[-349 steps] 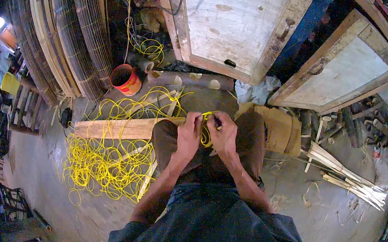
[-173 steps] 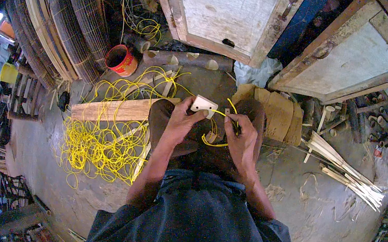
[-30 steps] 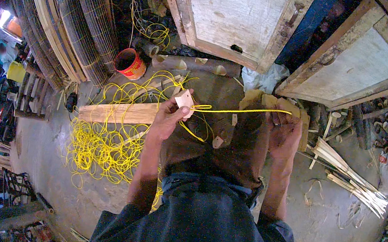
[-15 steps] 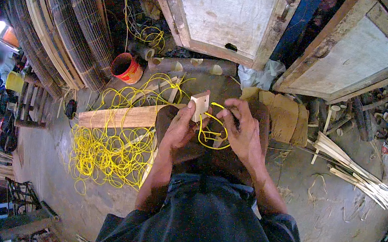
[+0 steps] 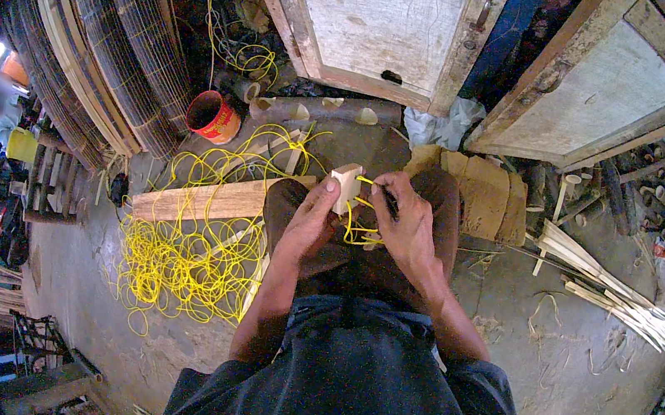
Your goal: The person sits on the floor and ties yellow cords to small wooden blocks. They pick up a block, thread the cord through holes, and tie knots, repeating this process for several blocks.
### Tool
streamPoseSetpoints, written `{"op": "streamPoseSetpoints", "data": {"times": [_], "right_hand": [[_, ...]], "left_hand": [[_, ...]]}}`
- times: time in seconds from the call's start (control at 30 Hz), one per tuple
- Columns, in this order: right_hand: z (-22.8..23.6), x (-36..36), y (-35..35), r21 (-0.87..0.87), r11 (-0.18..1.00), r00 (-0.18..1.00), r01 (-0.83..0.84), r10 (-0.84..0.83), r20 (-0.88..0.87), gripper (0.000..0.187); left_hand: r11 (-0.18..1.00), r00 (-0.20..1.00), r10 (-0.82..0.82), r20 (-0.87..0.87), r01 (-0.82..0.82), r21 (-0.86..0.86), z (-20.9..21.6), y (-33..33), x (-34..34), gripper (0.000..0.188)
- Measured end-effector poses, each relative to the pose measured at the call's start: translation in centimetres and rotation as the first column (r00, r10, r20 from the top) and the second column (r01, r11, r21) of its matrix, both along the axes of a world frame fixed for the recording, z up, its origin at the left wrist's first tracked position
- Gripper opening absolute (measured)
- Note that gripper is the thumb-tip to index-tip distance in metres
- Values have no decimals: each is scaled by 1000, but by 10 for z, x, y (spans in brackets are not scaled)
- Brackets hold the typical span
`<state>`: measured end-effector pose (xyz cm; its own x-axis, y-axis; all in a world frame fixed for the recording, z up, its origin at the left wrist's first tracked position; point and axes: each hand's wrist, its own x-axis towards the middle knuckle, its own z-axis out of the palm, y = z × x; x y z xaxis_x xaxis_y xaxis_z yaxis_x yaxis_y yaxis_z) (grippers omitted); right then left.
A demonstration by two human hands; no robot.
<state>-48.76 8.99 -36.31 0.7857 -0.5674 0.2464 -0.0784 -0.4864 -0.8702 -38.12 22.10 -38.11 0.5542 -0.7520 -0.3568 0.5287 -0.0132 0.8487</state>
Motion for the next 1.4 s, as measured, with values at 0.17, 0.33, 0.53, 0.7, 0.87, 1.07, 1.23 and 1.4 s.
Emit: {"op": "streamPoseSetpoints", "data": {"times": [0.17,0.33,0.53,0.7,0.87,1.07,1.23,1.4], "right_hand": [[0,-2,0,-37,999,999,13,-15,-34,16],[-4,-2,-1,-60,997,999,38,-37,4,16],[-3,-6,0,-100,995,995,27,-37,-93,18],[-6,-7,0,-136,990,997,39,-47,-54,18],[-6,-5,-3,-177,983,999,37,-41,-20,16],[-7,-6,0,-150,987,994,52,-66,-90,17],[-4,-3,2,-176,984,996,17,-32,-84,20],[-6,-11,-1,-143,987,997,-67,59,-59,34]], "left_hand": [[998,998,51,24,-52,41,1,-2,-6,62],[994,998,64,16,-65,87,5,-5,-9,61],[1000,1000,2,3,-2,-25,-14,-3,-1,60],[1000,999,16,42,-17,23,-15,-4,-3,61],[1000,1000,-11,-2,11,-6,-13,-4,-3,67],[999,1000,-10,26,9,41,-8,-4,-5,61],[983,984,-44,171,12,184,25,-7,-19,52],[967,989,52,137,-84,241,29,-11,-21,46]]}}
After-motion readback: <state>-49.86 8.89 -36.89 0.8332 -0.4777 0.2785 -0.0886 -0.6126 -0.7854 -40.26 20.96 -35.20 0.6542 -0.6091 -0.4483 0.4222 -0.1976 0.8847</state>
